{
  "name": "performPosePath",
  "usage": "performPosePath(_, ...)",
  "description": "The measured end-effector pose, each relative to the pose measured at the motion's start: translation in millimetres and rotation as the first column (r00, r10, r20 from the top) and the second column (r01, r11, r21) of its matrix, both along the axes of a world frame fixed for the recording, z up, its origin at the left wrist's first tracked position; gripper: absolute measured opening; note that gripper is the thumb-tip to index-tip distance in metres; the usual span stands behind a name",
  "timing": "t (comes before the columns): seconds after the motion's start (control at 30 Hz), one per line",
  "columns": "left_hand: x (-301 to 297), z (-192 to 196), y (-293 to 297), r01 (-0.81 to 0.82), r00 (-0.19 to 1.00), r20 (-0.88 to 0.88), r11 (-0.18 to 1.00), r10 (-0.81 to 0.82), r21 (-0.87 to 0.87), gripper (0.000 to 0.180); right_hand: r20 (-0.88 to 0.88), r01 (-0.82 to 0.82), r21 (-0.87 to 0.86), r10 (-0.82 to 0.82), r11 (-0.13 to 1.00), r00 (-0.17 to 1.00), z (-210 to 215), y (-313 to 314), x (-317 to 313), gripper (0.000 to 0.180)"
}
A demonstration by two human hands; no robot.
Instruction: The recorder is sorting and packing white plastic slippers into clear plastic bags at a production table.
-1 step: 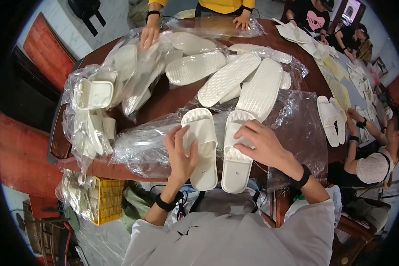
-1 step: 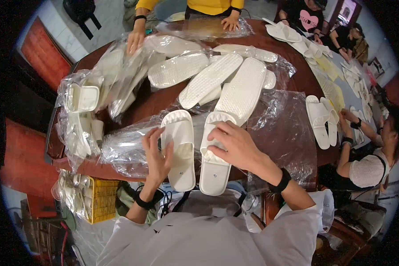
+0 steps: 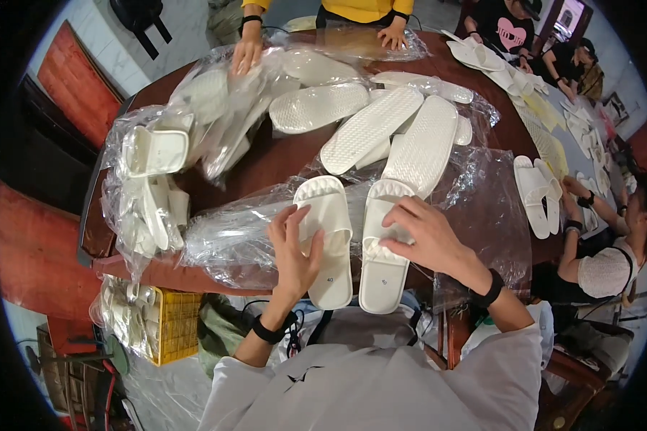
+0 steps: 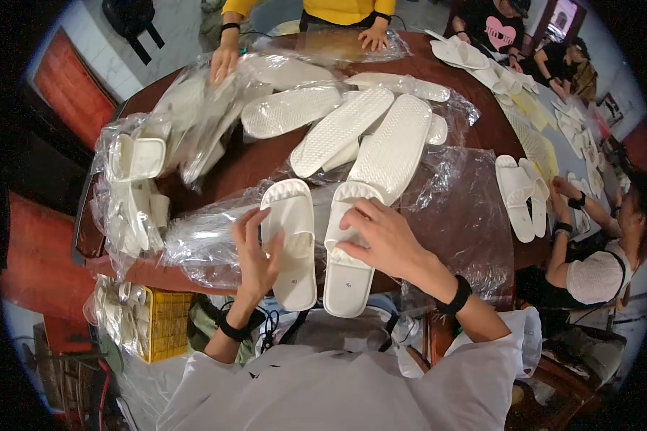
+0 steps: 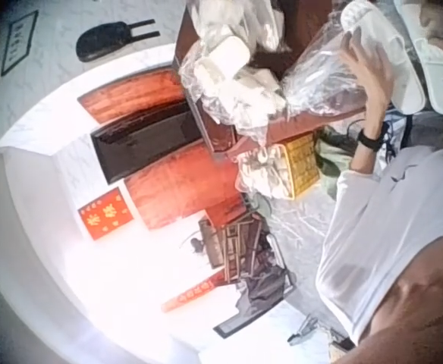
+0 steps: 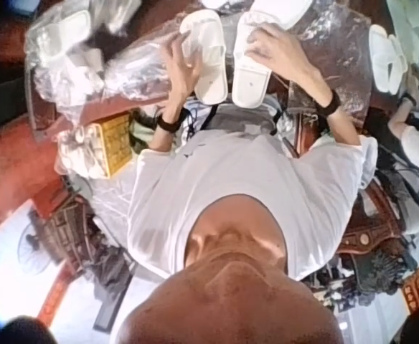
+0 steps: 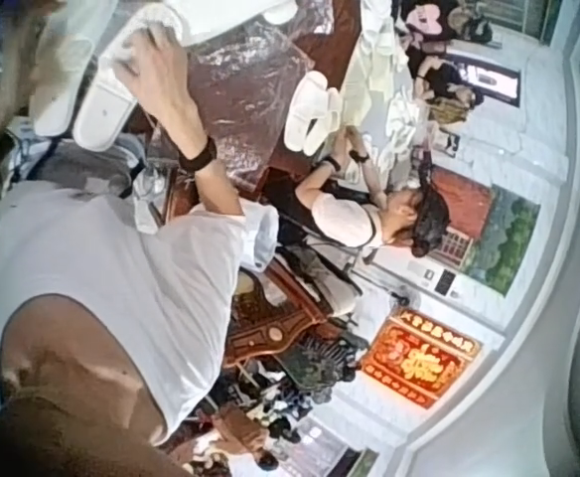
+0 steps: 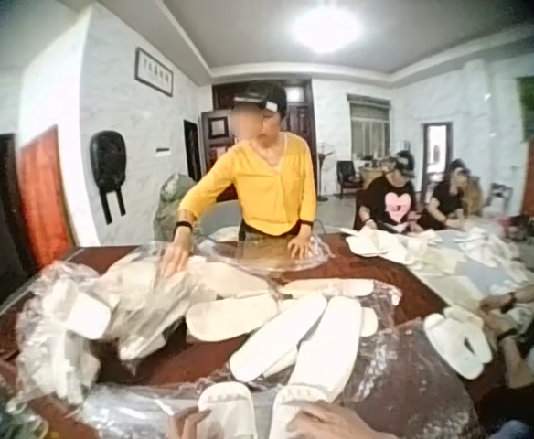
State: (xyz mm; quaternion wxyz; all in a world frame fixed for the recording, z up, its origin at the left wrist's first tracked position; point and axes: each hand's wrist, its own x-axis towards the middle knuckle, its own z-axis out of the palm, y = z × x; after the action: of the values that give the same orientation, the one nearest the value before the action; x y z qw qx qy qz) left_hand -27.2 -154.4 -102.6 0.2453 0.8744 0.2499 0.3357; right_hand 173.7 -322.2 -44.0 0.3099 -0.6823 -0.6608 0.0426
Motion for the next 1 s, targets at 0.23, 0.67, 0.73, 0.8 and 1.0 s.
performPosePath(0.23,6,3,7,0.106,0.979,-0.18,0.993,-0.096,0.044,0.088,0.119,0.12,-0.04,-0.115,0.992,0.986,-9,-19,-19,0.036)
performPosePath(0.67,25,4,-9,0.096,0.98,-0.165,0.992,-0.107,-0.076,0.069,0.235,0.158,0.079,-0.172,0.984,0.957,-39,-23,-20,0.021)
performPosePath(0.73,27,5,-13,0.073,0.985,-0.149,0.994,-0.084,-0.081,0.069,0.18,0.217,0.086,-0.23,0.972,0.957,-31,-29,-26,0.023)
performPosePath(0.8,26,5,-15,0.05,0.99,-0.129,0.995,-0.06,-0.085,0.068,0.103,0.234,-0.026,-0.23,0.972,0.968,-34,-43,-38,0.028)
performPosePath(1.0,27,2,-20,0.045,0.995,-0.079,0.994,-0.053,-0.098,0.069,-0.16,0.281,-0.158,-0.305,0.947,0.939,-49,-36,-70,0.055)
